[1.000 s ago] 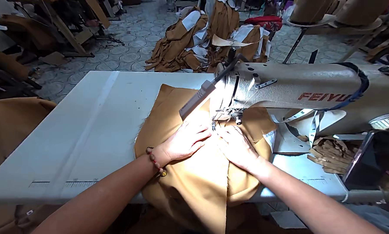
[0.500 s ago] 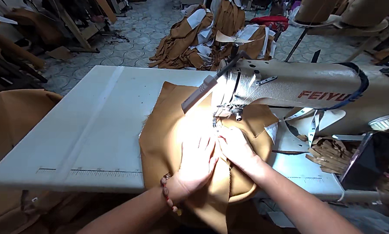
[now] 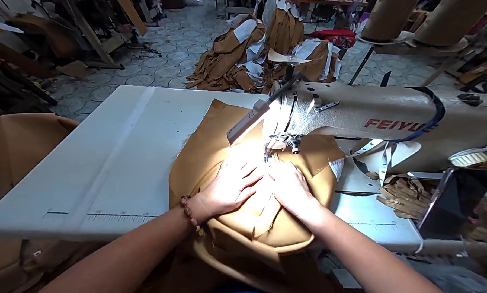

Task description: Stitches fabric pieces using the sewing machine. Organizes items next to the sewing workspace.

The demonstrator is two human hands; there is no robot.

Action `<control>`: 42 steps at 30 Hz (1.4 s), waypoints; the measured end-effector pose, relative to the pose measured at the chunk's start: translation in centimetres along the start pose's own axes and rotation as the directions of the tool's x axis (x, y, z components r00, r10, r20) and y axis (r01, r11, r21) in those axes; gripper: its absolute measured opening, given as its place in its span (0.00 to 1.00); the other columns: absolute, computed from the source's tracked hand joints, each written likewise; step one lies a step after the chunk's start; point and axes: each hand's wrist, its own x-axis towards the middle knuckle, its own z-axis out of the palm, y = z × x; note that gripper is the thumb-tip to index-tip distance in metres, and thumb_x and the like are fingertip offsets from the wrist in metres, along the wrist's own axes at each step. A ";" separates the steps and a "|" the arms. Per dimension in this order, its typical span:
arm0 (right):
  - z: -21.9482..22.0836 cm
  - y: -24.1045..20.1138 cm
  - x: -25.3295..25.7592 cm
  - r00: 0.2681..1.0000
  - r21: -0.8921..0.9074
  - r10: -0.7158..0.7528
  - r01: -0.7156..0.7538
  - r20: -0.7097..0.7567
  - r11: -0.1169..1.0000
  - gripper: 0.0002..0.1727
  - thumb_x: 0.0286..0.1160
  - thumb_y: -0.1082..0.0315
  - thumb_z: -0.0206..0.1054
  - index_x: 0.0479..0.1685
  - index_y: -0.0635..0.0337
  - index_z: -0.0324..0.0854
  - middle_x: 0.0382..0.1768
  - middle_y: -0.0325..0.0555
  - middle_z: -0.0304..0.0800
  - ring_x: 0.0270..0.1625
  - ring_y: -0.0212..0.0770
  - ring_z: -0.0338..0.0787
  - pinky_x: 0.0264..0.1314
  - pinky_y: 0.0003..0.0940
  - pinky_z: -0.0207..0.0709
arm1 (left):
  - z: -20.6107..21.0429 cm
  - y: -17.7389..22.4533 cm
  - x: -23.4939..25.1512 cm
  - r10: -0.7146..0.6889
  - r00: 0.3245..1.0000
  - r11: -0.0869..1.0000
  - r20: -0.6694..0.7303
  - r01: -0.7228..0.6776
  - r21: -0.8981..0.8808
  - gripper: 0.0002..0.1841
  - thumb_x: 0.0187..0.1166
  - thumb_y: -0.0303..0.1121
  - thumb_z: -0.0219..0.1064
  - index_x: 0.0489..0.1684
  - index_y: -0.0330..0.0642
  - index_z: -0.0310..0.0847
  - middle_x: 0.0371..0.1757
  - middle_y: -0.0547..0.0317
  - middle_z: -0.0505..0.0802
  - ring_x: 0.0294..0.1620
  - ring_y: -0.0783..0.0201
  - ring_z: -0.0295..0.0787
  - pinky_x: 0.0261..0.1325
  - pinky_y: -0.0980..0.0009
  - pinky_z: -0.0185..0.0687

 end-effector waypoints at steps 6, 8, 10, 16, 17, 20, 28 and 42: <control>2.3 1.9 1.1 0.913 0.039 -0.171 0.199 -0.371 0.979 0.14 0.78 0.65 0.62 0.42 0.61 0.93 0.40 0.54 0.94 0.53 0.57 0.92 0.59 0.55 0.81 | -1.5 -2.0 1.4 0.028 0.992 0.999 0.121 -0.029 0.012 0.27 0.89 0.46 0.43 0.88 0.66 0.68 0.92 0.63 0.67 0.95 0.49 0.50 0.87 0.29 0.35; 3.4 2.5 1.3 0.829 0.076 -0.181 0.259 -0.530 0.963 0.13 0.74 0.67 0.65 0.42 0.61 0.95 0.36 0.53 0.95 0.47 0.55 0.94 0.57 0.52 0.84 | -1.8 -0.7 1.6 -0.023 0.993 0.999 0.115 0.020 0.029 0.28 0.85 0.38 0.47 0.87 0.62 0.71 0.92 0.60 0.68 0.95 0.46 0.48 0.85 0.28 0.38; 4.0 2.9 1.6 0.784 0.120 -0.157 0.283 -0.601 0.952 0.11 0.73 0.66 0.68 0.39 0.61 0.95 0.32 0.51 0.94 0.43 0.51 0.95 0.53 0.48 0.86 | -0.5 1.3 1.4 -0.034 0.998 0.999 -0.053 0.036 0.024 0.24 0.81 0.32 0.54 0.76 0.47 0.81 0.86 0.53 0.76 0.91 0.44 0.60 0.83 0.31 0.50; 4.0 3.4 1.3 0.779 0.167 -0.171 0.333 -0.603 0.928 0.09 0.69 0.69 0.69 0.37 0.61 0.96 0.36 0.52 0.96 0.47 0.51 0.95 0.55 0.47 0.86 | 1.1 1.0 0.3 0.045 0.994 0.997 -0.096 -0.050 -0.057 0.27 0.87 0.38 0.45 0.84 0.56 0.75 0.86 0.59 0.77 0.91 0.54 0.63 0.88 0.39 0.46; 4.0 3.5 1.3 0.770 0.153 -0.194 0.353 -0.607 0.923 0.09 0.67 0.68 0.69 0.34 0.61 0.95 0.35 0.51 0.96 0.47 0.50 0.95 0.55 0.47 0.85 | 0.7 0.2 0.2 0.087 0.994 0.995 -0.071 -0.090 -0.042 0.27 0.88 0.39 0.44 0.84 0.58 0.75 0.87 0.61 0.76 0.91 0.55 0.62 0.89 0.41 0.45; 4.1 3.7 1.4 0.770 0.116 -0.249 0.384 -0.588 0.916 0.10 0.68 0.66 0.69 0.33 0.59 0.96 0.37 0.50 0.96 0.48 0.51 0.94 0.57 0.48 0.84 | -0.6 -1.7 0.1 0.169 0.985 0.986 0.026 -0.168 -0.016 0.27 0.88 0.39 0.42 0.85 0.61 0.73 0.89 0.65 0.73 0.93 0.57 0.56 0.92 0.45 0.40; 3.4 4.6 1.2 0.809 0.124 -0.290 0.404 -0.512 0.906 0.09 0.68 0.67 0.71 0.36 0.58 0.97 0.38 0.51 0.95 0.53 0.52 0.92 0.60 0.47 0.83 | -1.8 -3.4 0.6 0.225 0.966 0.974 0.124 -0.225 -0.017 0.27 0.89 0.40 0.42 0.85 0.64 0.73 0.89 0.69 0.72 0.94 0.59 0.54 0.93 0.46 0.36; 2.5 8.1 3.8 0.710 0.054 -0.550 0.632 -0.440 0.773 0.15 0.69 0.62 0.64 0.42 0.49 0.98 0.42 0.44 0.93 0.55 0.47 0.89 0.62 0.47 0.79 | -2.6 -5.2 2.2 0.226 0.952 0.971 0.207 -0.237 0.032 0.28 0.90 0.46 0.39 0.88 0.69 0.68 0.93 0.72 0.66 0.96 0.60 0.49 0.93 0.40 0.33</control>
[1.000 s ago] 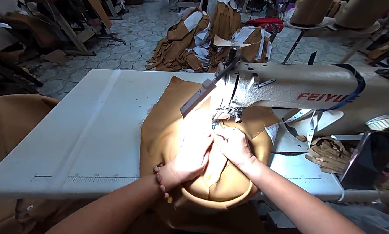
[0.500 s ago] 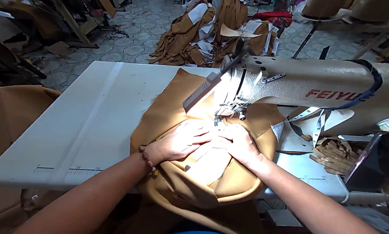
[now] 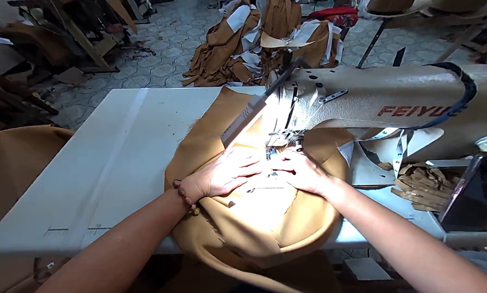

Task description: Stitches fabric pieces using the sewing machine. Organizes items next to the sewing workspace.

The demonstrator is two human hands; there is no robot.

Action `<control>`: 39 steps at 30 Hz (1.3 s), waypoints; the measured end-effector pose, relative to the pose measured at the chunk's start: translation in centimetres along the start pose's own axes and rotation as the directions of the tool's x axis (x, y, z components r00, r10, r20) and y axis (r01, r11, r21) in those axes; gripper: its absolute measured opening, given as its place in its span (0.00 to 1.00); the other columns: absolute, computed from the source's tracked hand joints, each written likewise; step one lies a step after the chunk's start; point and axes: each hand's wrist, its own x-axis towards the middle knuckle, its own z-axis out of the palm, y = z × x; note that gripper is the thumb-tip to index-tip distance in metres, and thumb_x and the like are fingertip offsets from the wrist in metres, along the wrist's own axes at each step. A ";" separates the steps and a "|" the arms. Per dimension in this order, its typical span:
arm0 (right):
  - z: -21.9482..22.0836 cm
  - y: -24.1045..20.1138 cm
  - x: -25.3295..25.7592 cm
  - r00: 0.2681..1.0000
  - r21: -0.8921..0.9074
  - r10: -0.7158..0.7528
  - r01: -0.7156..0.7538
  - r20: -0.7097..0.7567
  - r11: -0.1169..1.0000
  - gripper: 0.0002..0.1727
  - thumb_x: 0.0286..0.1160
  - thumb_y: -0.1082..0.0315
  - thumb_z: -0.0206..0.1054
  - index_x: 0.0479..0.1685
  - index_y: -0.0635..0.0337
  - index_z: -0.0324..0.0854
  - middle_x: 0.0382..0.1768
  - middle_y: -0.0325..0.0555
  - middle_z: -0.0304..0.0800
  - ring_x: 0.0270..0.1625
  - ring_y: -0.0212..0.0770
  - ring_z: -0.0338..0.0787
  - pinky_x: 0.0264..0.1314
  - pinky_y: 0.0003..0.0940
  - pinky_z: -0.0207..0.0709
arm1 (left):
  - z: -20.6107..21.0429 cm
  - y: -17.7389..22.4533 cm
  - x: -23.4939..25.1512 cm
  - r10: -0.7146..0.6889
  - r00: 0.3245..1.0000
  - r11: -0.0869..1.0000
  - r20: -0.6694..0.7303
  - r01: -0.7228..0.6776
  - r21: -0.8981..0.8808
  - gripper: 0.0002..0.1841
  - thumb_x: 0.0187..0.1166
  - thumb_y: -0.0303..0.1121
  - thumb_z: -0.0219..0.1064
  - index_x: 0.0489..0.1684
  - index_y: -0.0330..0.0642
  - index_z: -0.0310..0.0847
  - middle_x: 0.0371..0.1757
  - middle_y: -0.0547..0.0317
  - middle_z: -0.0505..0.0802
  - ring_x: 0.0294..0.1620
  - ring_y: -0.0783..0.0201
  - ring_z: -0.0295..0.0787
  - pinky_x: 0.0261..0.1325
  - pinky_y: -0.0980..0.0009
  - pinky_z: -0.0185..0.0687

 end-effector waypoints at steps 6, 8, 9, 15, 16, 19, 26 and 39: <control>-0.3 1.1 -0.1 0.996 0.019 -0.090 0.089 0.019 0.996 0.16 0.69 0.61 0.62 0.41 0.49 0.98 0.44 0.44 0.94 0.55 0.46 0.90 0.63 0.45 0.80 | 0.0 -0.7 0.0 0.043 0.999 0.999 -0.018 -0.043 -0.003 0.27 0.91 0.46 0.39 0.88 0.69 0.68 0.91 0.72 0.69 0.95 0.62 0.50 0.93 0.41 0.33; -0.3 1.3 0.0 0.995 0.021 -0.100 0.100 0.029 0.995 0.16 0.70 0.61 0.62 0.41 0.49 0.98 0.42 0.43 0.94 0.54 0.44 0.90 0.65 0.45 0.78 | -0.1 -0.8 0.1 0.051 0.998 0.999 -0.022 -0.051 -0.005 0.27 0.90 0.45 0.40 0.87 0.67 0.71 0.90 0.72 0.70 0.95 0.62 0.52 0.93 0.41 0.32; -0.3 1.4 0.1 0.994 0.022 -0.102 0.102 0.035 0.995 0.16 0.70 0.61 0.62 0.42 0.49 0.98 0.41 0.43 0.94 0.53 0.44 0.90 0.65 0.45 0.78 | -0.1 -0.9 0.1 0.053 0.998 0.999 -0.024 -0.053 -0.006 0.27 0.91 0.44 0.40 0.86 0.67 0.72 0.90 0.72 0.71 0.95 0.62 0.52 0.94 0.41 0.32; -0.1 2.0 0.3 0.996 -0.003 -0.087 0.088 0.032 0.996 0.17 0.69 0.59 0.62 0.45 0.45 0.98 0.39 0.44 0.94 0.52 0.45 0.90 0.62 0.44 0.79 | -0.4 -1.5 0.5 0.031 1.000 0.999 -0.004 -0.031 -0.008 0.27 0.90 0.44 0.40 0.86 0.65 0.73 0.91 0.70 0.70 0.96 0.61 0.50 0.93 0.40 0.31; -0.1 2.1 0.4 0.996 -0.003 -0.088 0.088 0.029 0.996 0.17 0.70 0.59 0.62 0.44 0.45 0.98 0.38 0.44 0.93 0.51 0.44 0.90 0.62 0.43 0.78 | -0.4 -1.7 0.6 0.026 1.000 1.000 0.003 -0.026 -0.013 0.27 0.91 0.44 0.41 0.86 0.65 0.72 0.91 0.71 0.70 0.96 0.61 0.49 0.93 0.40 0.32; -0.1 2.2 0.4 0.995 -0.001 -0.097 0.097 0.020 0.995 0.16 0.71 0.59 0.62 0.43 0.45 0.98 0.38 0.43 0.94 0.51 0.43 0.90 0.62 0.42 0.78 | -0.5 -1.9 0.8 0.035 0.999 0.999 -0.014 -0.035 -0.027 0.26 0.90 0.43 0.42 0.85 0.63 0.74 0.90 0.70 0.71 0.95 0.61 0.52 0.91 0.37 0.36; 0.0 2.1 0.6 0.996 0.016 -0.084 0.084 -0.007 0.996 0.16 0.72 0.57 0.62 0.40 0.46 0.98 0.40 0.43 0.95 0.52 0.42 0.90 0.63 0.42 0.78 | -0.4 -2.9 1.2 0.079 0.995 0.996 -0.066 -0.081 -0.032 0.27 0.90 0.43 0.41 0.83 0.58 0.77 0.88 0.68 0.74 0.94 0.63 0.55 0.92 0.38 0.35; -2.8 -1.1 1.0 0.945 -0.053 0.280 -0.275 0.167 0.960 0.16 0.76 0.65 0.66 0.57 0.59 0.93 0.55 0.58 0.91 0.66 0.56 0.86 0.71 0.54 0.76 | -2.0 -3.1 2.3 -0.084 0.996 0.991 -0.002 0.084 -0.101 0.25 0.91 0.46 0.46 0.85 0.60 0.74 0.90 0.66 0.72 0.95 0.60 0.54 0.92 0.35 0.30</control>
